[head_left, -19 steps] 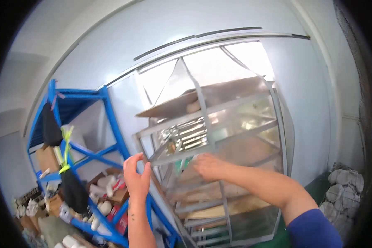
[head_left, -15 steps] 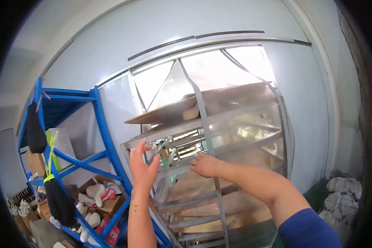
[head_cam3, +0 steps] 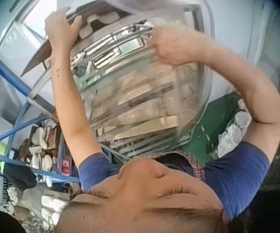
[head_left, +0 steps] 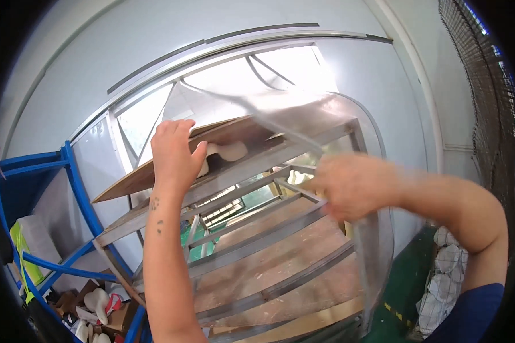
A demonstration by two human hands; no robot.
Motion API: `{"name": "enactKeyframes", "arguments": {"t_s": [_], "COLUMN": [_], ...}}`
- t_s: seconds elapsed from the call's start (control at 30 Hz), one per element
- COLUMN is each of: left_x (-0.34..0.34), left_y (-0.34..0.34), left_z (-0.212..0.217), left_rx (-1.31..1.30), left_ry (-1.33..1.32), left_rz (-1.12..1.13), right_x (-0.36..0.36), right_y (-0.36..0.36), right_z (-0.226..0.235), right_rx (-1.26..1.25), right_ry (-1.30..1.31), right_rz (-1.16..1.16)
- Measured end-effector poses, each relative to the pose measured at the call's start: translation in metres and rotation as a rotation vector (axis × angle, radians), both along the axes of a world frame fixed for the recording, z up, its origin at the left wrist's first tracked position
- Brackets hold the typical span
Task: Moving bicycle seats from a storage rack to a sorting or packing table in a factory setting.
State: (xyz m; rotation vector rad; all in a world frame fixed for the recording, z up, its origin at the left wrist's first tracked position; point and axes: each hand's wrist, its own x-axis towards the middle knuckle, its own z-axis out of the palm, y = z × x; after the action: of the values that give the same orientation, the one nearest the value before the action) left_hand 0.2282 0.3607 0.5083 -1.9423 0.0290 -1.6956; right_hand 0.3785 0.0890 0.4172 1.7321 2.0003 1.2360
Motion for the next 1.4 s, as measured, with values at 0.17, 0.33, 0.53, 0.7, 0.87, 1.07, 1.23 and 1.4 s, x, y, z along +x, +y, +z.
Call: {"name": "enactKeyframes", "arguments": {"t_s": [0.17,0.33,0.53,0.7,0.87,1.07,1.23,1.4], "left_x": [0.064,0.113,0.118,0.125,0.126,0.134,0.127,0.112], "left_y": [-0.036,-0.028,0.013,0.016,0.014,-0.005,-0.001,0.008], "left_z": [0.016,0.023,0.023,0.023,0.027,0.026,0.027,0.028], "left_rx": [0.001,-0.105,-0.072,0.006,-0.01,-0.122,-0.265,-0.349], "left_ry": [0.226,0.304,0.239,0.192,0.192,0.173,0.256,0.174], "left_rz": [0.29,0.463,0.501,0.469,0.388,0.359,0.372,0.451], "right_x": [0.095,0.185,0.314,0.402,0.426,0.479,0.477,0.531], "right_y": [-0.067,-0.078,-0.084,0.007,0.09,0.142,0.117,0.101], "right_z": [0.061,0.127,0.142,0.075,0.017,0.003,0.032,0.06], "right_rx": [0.217,0.264,0.647,0.745,0.363,0.316,0.09,0.242], "right_ry": [-0.157,-0.235,-0.342,0.191,0.457,0.347,0.031,0.905], "right_rz": [-0.237,-0.534,-0.485,-0.414,0.313,0.087,-0.036,0.111]}}
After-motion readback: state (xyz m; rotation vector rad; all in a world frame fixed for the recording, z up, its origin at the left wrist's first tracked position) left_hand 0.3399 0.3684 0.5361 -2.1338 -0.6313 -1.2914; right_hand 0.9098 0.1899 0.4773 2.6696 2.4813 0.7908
